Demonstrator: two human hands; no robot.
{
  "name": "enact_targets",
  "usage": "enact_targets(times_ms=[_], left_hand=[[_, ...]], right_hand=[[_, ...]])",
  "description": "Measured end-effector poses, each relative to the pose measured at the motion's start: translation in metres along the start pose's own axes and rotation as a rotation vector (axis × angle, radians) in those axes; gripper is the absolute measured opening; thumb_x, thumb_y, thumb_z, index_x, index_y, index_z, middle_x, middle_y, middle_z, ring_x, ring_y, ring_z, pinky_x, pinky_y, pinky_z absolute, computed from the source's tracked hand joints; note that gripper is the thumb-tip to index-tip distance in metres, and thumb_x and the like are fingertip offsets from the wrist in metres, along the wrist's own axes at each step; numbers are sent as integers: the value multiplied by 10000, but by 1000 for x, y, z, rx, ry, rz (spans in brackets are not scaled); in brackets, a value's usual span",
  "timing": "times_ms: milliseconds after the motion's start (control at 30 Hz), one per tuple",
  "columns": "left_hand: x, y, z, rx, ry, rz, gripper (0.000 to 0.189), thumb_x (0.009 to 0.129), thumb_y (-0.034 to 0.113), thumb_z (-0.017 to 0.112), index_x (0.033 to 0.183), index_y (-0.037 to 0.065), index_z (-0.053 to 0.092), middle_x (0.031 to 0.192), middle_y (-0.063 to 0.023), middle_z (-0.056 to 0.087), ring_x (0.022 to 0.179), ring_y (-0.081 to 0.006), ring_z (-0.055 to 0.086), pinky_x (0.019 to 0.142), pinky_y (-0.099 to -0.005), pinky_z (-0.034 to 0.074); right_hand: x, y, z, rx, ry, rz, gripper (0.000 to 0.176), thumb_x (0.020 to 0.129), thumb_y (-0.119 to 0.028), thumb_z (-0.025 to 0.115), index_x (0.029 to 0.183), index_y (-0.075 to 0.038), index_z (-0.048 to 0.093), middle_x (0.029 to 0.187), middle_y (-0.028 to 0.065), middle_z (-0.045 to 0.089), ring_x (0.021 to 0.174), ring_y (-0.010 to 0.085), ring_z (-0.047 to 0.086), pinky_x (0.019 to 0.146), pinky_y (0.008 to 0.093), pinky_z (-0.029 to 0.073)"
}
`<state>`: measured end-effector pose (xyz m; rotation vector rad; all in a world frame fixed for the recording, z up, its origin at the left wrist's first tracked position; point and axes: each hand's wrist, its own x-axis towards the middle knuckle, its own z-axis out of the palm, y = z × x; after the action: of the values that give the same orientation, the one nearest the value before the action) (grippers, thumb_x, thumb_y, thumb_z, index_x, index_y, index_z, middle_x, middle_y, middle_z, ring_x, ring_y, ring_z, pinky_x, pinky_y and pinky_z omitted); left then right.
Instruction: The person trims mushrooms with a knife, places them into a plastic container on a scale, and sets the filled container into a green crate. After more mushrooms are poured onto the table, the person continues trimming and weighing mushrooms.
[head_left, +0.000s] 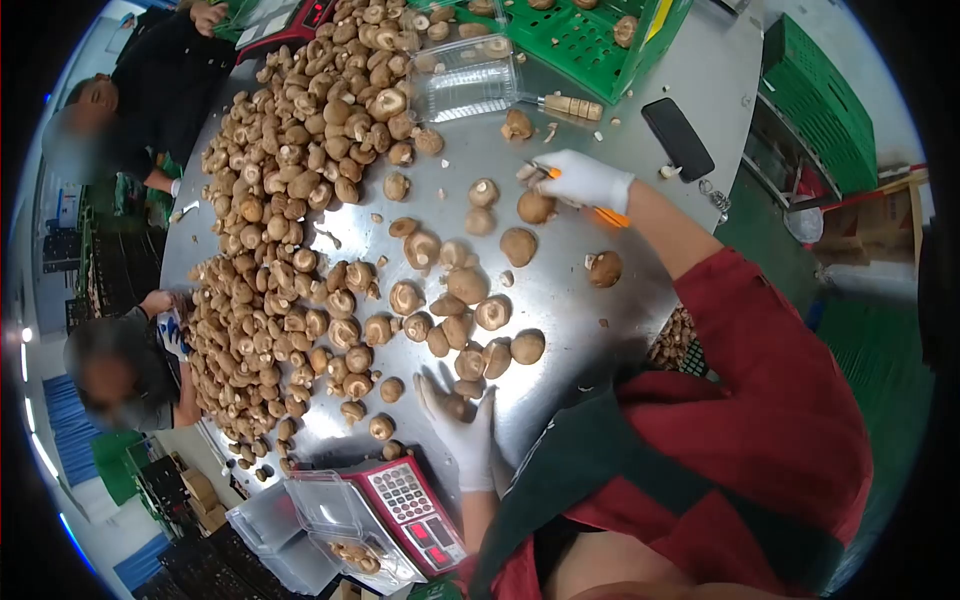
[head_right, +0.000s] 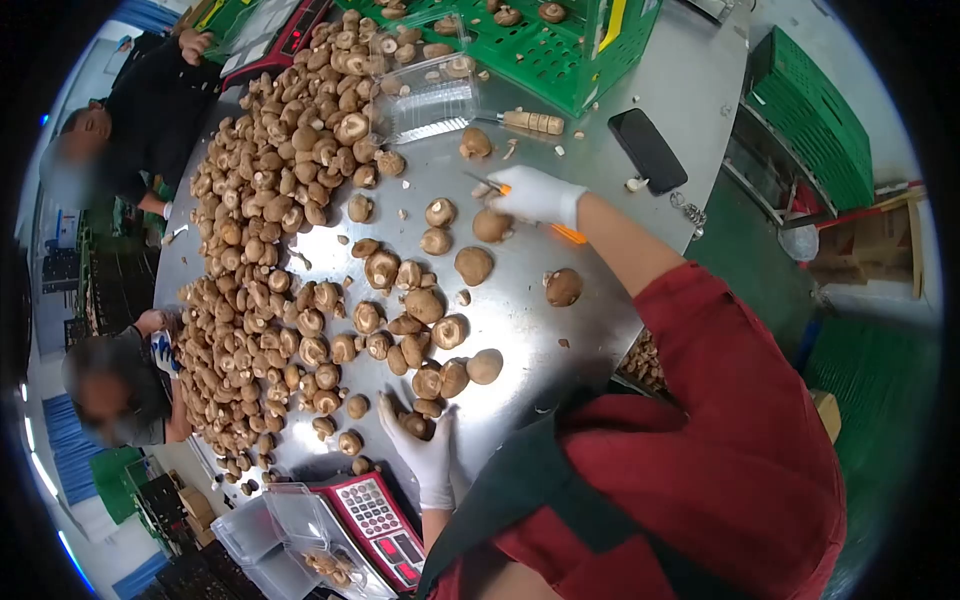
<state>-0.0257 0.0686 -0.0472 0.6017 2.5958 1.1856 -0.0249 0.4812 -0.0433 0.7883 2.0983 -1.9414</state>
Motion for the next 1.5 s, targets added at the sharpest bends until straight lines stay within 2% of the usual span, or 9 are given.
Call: enact_targets(times_ms=[233,300,333,733,1133,1233,1300,1333,1500], left_hand=[[36,24,13,-823,10,-107,841,855,14,680,1532,24,182,1575,-199,234,1461,-322,243,1183,-411,227],[36,31,22,-949,6,-104,826,871,51,677,1531,22,182,1573,-200,240,1460,-319,247,1181,-412,232],[35,37,28,-977,-8,-167,844,821,-92,573,1544,52,160,1575,-194,238,1400,-281,346,987,-318,439],[26,49,87,-777,18,-69,856,811,-92,608,1532,33,164,1575,-168,178,1443,-295,254,1179,-408,244],[-13,110,167,-600,-363,307,835,844,218,693,1510,14,232,1562,-218,214,1453,-364,207,1175,-459,187],[-23,127,181,-588,-514,411,804,840,233,701,1497,32,284,1561,-225,211,1440,-384,233,1170,-469,204],[-36,140,193,-563,-650,550,737,813,182,713,1455,35,382,1527,-238,281,1409,-384,296,1147,-469,266],[-46,145,199,-560,-808,471,735,789,144,716,1446,42,404,1500,-246,319,1391,-387,317,1130,-453,304],[-58,139,220,-513,-956,593,659,803,77,681,1419,103,449,1452,-218,397,1383,-378,354,1137,-429,319]], right_hand=[[49,-29,12,-273,-75,-293,360,854,-37,502,1166,-9,679,1098,86,687,924,135,616,820,258,492],[70,-10,25,17,-292,-301,417,818,-20,492,1198,2,662,1127,73,670,986,131,597,903,261,476],[71,-11,32,86,-385,-309,432,810,-13,489,1209,4,654,1118,67,665,981,119,584,894,256,471],[34,-6,40,209,-677,-195,485,782,-73,479,1232,12,640,1271,124,629,1149,205,575,1038,310,414],[-86,77,-40,16,-414,-177,408,840,-153,552,1205,11,635,1127,82,665,1006,158,588,928,286,452],[-150,101,-66,-72,-198,-187,395,854,-153,549,1196,29,628,1049,77,667,936,149,577,874,288,470],[-194,118,-76,95,-49,172,359,860,-150,549,1152,42,630,1000,80,666,891,147,581,824,289,488],[-211,143,-82,2,15,-25,335,847,-157,565,1102,50,634,927,69,653,845,133,575,769,291,505],[-287,182,-96,-170,115,139,305,795,-129,556,1034,5,691,892,75,686,829,155,609,777,310,507]])
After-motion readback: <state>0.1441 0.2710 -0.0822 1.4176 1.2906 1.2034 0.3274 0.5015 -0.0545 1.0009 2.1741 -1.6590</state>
